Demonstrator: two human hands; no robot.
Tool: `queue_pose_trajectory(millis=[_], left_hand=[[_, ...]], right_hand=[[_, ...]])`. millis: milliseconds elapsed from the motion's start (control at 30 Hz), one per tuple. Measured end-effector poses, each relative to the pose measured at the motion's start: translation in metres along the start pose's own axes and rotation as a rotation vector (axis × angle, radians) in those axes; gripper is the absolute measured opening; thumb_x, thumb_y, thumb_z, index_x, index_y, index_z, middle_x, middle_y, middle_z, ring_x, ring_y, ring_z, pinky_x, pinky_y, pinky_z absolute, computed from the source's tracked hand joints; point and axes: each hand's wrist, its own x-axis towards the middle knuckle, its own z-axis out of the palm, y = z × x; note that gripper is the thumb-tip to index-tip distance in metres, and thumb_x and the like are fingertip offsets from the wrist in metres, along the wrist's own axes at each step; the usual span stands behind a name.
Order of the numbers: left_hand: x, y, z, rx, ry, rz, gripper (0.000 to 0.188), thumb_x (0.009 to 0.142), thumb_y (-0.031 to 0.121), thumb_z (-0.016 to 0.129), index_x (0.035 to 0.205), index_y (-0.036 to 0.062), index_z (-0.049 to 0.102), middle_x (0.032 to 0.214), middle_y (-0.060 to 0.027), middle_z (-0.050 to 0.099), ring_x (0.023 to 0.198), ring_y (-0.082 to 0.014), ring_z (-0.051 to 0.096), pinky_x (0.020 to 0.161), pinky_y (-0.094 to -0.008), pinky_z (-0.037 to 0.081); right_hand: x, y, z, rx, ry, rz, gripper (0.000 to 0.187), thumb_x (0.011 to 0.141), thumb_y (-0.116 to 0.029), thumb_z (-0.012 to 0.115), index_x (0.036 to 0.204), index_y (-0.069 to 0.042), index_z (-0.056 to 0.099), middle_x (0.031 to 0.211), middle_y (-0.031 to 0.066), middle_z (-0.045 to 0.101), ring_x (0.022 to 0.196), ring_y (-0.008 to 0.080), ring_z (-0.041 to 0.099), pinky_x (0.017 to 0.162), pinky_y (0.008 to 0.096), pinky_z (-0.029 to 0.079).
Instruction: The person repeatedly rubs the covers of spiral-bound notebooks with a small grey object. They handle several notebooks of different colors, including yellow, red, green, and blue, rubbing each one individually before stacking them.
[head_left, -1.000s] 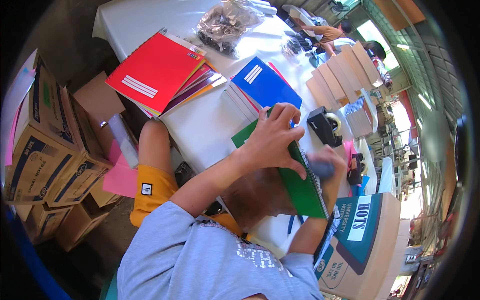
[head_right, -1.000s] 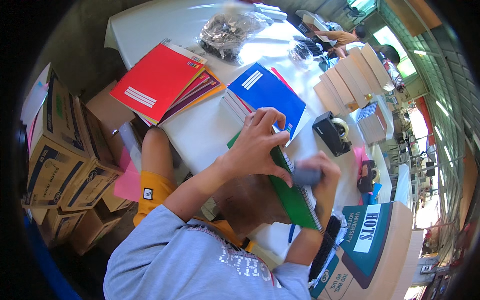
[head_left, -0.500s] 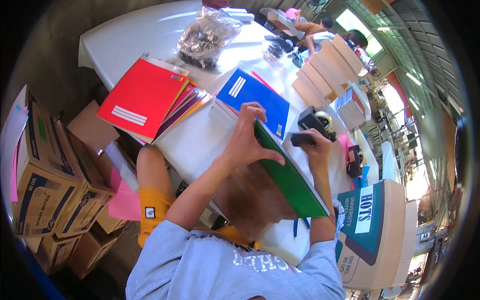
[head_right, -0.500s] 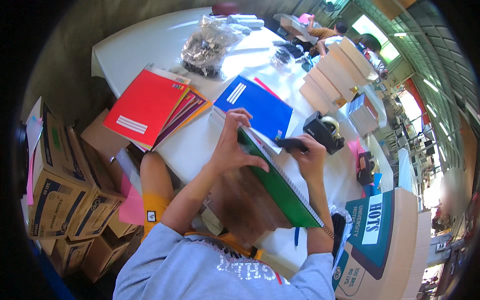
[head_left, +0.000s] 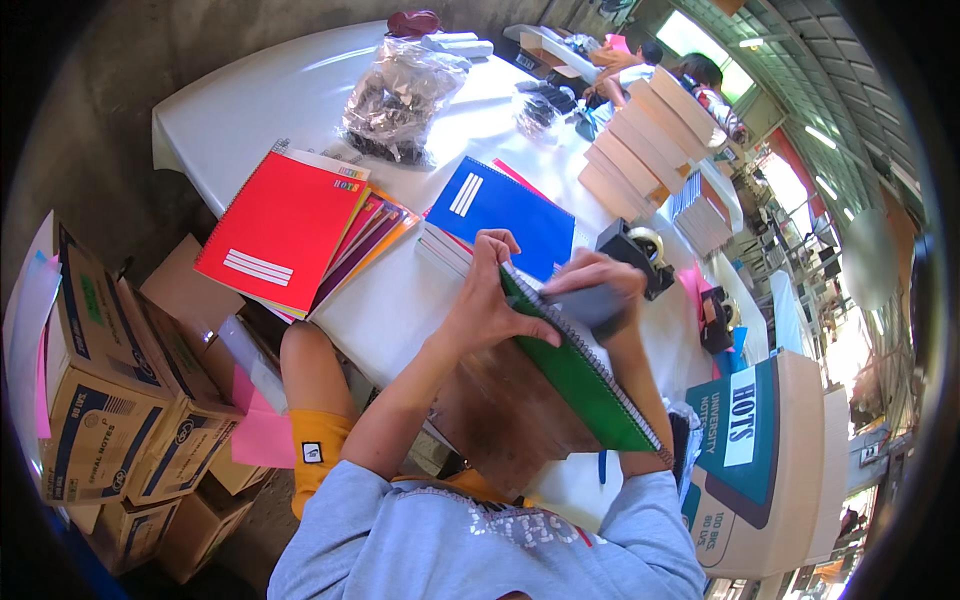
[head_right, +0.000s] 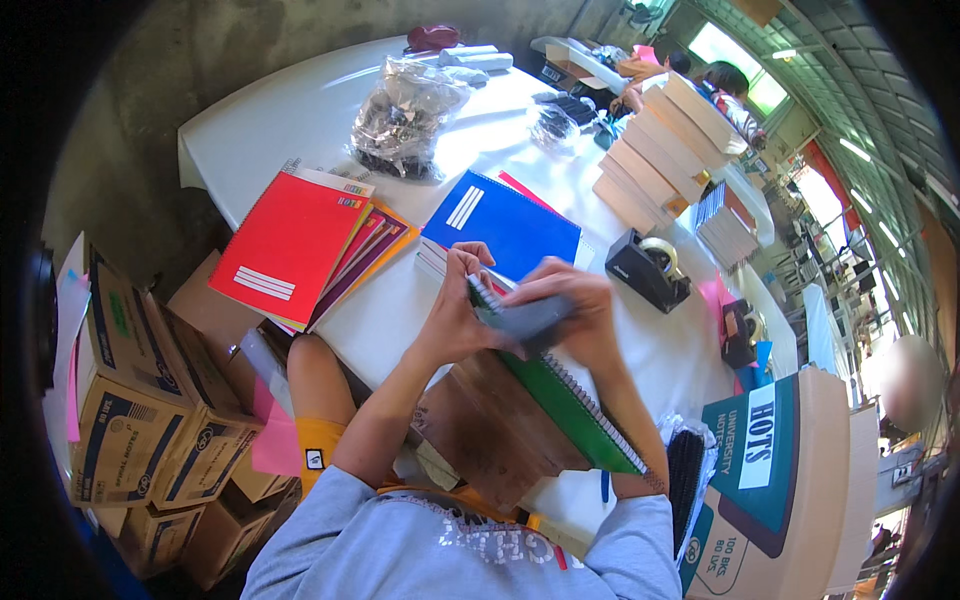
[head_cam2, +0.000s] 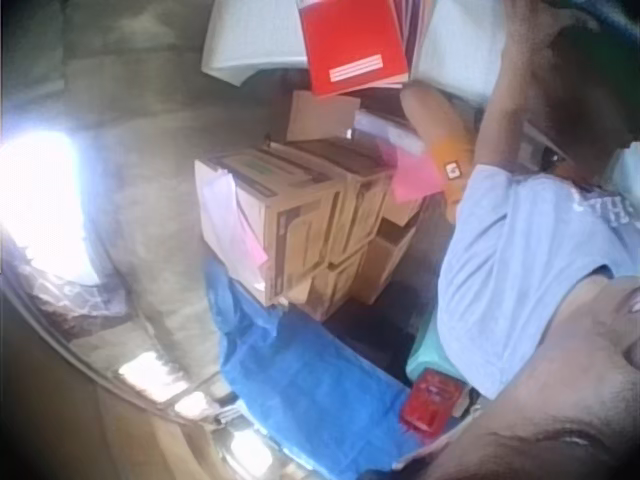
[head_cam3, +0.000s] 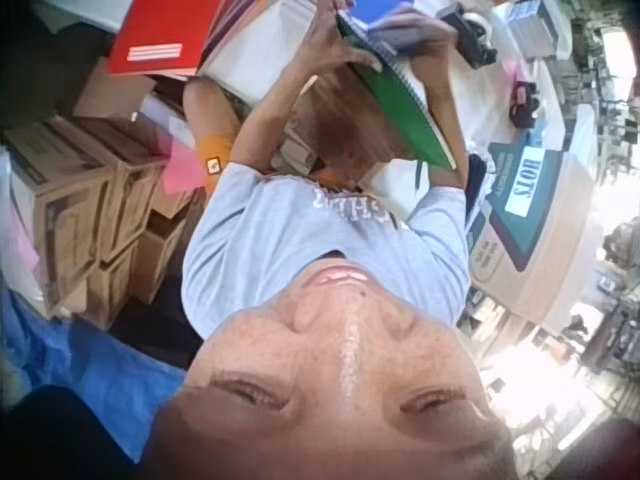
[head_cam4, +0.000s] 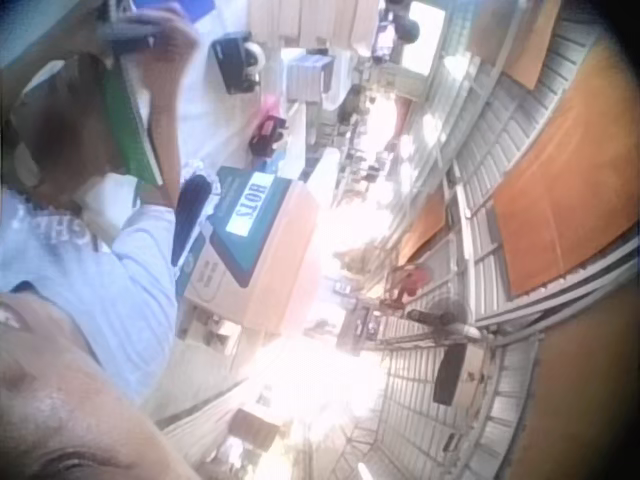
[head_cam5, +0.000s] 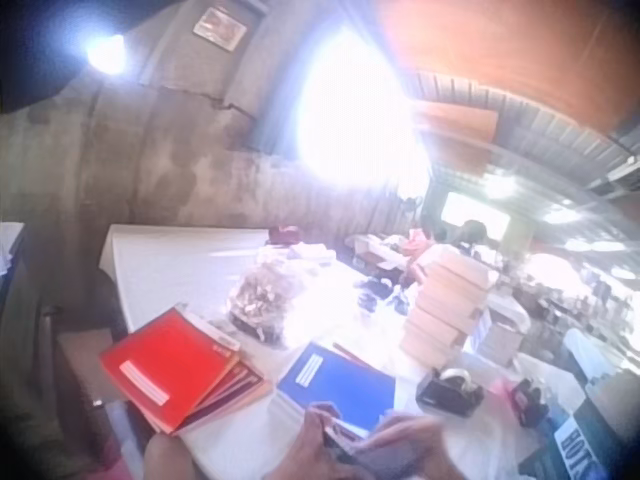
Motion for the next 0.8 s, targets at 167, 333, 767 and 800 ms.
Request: queue_pose_trajectory(millis=[167, 333, 767, 800], left_hand=[[-0.002, 0.004, -0.005, -0.086, -0.020, -0.043, 0.071, 0.051, 0.034, 0.088, 0.091, 0.0028, 0.039, 0.090, -0.0069, 0.047, 0.084, -0.0167, 0.047, 0.075, -0.0308, 0.042], [-0.001, 0.010, 0.001, -0.374, -0.027, -0.254, 0.018, 0.075, 0.010, 0.074, 0.084, -0.0004, 0.063, 0.076, -0.0015, 0.064, 0.071, -0.0059, 0.056, 0.063, -0.0209, 0.046], [-0.005, 0.151, 0.000, 0.416, 0.131, 0.495, 0.020, 0.067, 0.010, 0.075, 0.085, 0.0066, 0.068, 0.079, -0.0025, 0.066, 0.057, -0.0114, 0.055, 0.060, -0.0214, 0.044], [-0.022, 0.158, 0.004, 0.472, -0.189, 0.615, 0.025, 0.065, 0.008, 0.075, 0.089, 0.0074, 0.069, 0.086, -0.0019, 0.069, 0.059, -0.0123, 0.056, 0.062, -0.0224, 0.045]], right_hand=[[-0.034, 0.057, -0.029, -0.797, -0.084, 0.412, 0.020, 0.067, -0.004, 0.064, 0.087, -0.005, 0.068, 0.084, 0.0099, 0.066, 0.077, 0.0262, 0.061, 0.068, 0.0320, 0.047], [-0.160, 0.077, -0.081, -1.293, 0.041, 0.869, 0.059, 0.070, -0.018, 0.069, 0.126, -0.013, 0.051, 0.127, 0.0168, 0.049, 0.115, 0.0315, 0.049, 0.093, 0.0373, 0.042], [-0.313, -0.026, 0.035, -1.210, 0.321, 1.426, 0.066, 0.084, -0.048, 0.053, 0.139, -0.017, 0.033, 0.137, 0.0131, 0.037, 0.128, 0.0323, 0.030, 0.099, 0.0619, 0.022], [-0.324, -0.023, 0.038, -1.215, 0.385, 1.374, 0.063, 0.086, -0.046, 0.053, 0.139, -0.018, 0.034, 0.135, 0.0131, 0.037, 0.127, 0.0320, 0.030, 0.099, 0.0625, 0.022]])
